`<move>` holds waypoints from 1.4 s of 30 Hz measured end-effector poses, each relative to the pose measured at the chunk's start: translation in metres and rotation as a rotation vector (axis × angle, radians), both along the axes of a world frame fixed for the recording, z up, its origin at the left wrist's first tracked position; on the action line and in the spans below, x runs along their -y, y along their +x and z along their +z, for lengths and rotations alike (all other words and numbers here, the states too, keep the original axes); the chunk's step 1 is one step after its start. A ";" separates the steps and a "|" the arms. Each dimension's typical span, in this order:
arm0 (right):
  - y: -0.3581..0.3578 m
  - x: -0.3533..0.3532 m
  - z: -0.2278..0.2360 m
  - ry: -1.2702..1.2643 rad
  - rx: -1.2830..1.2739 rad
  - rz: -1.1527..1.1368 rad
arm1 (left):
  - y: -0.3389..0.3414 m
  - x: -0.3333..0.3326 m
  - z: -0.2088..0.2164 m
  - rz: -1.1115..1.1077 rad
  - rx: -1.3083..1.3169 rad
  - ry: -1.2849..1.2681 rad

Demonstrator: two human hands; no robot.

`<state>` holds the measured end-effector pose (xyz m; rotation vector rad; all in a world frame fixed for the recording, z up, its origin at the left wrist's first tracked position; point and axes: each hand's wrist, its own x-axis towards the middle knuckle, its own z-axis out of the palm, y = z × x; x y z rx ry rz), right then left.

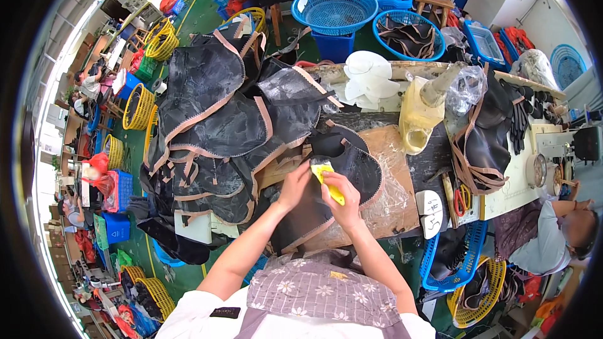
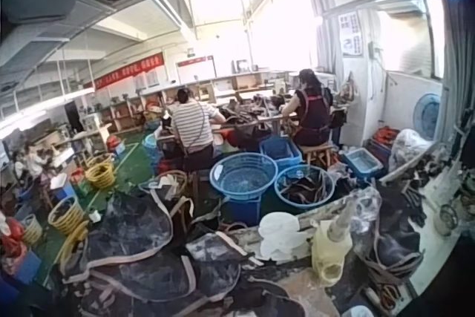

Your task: The person applies adhesive to shoe upper components using an applicator tool and stacks the coated pieces on the table.

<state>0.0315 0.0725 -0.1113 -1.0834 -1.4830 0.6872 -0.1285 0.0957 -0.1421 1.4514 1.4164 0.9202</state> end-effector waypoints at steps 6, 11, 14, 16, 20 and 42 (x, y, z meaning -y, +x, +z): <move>0.008 0.037 -0.037 -0.147 0.106 0.270 | -0.032 -0.025 -0.030 -0.080 0.169 -0.205; -0.002 0.017 -0.033 0.025 0.240 0.177 | -0.028 -0.037 -0.034 -0.139 0.201 -0.256; -0.011 0.045 -0.043 -0.092 0.257 0.329 | -0.027 -0.037 -0.027 -0.080 0.140 -0.321; -0.014 0.051 -0.033 -0.266 0.125 0.305 | -0.034 -0.036 -0.033 -0.083 0.164 -0.308; 0.023 0.000 -0.054 -0.659 -0.490 -0.167 | -0.023 -0.035 -0.020 -0.068 0.100 -0.222; 0.193 -0.115 -0.036 -0.283 0.478 -0.458 | -0.062 0.125 -0.004 0.066 -0.575 -0.035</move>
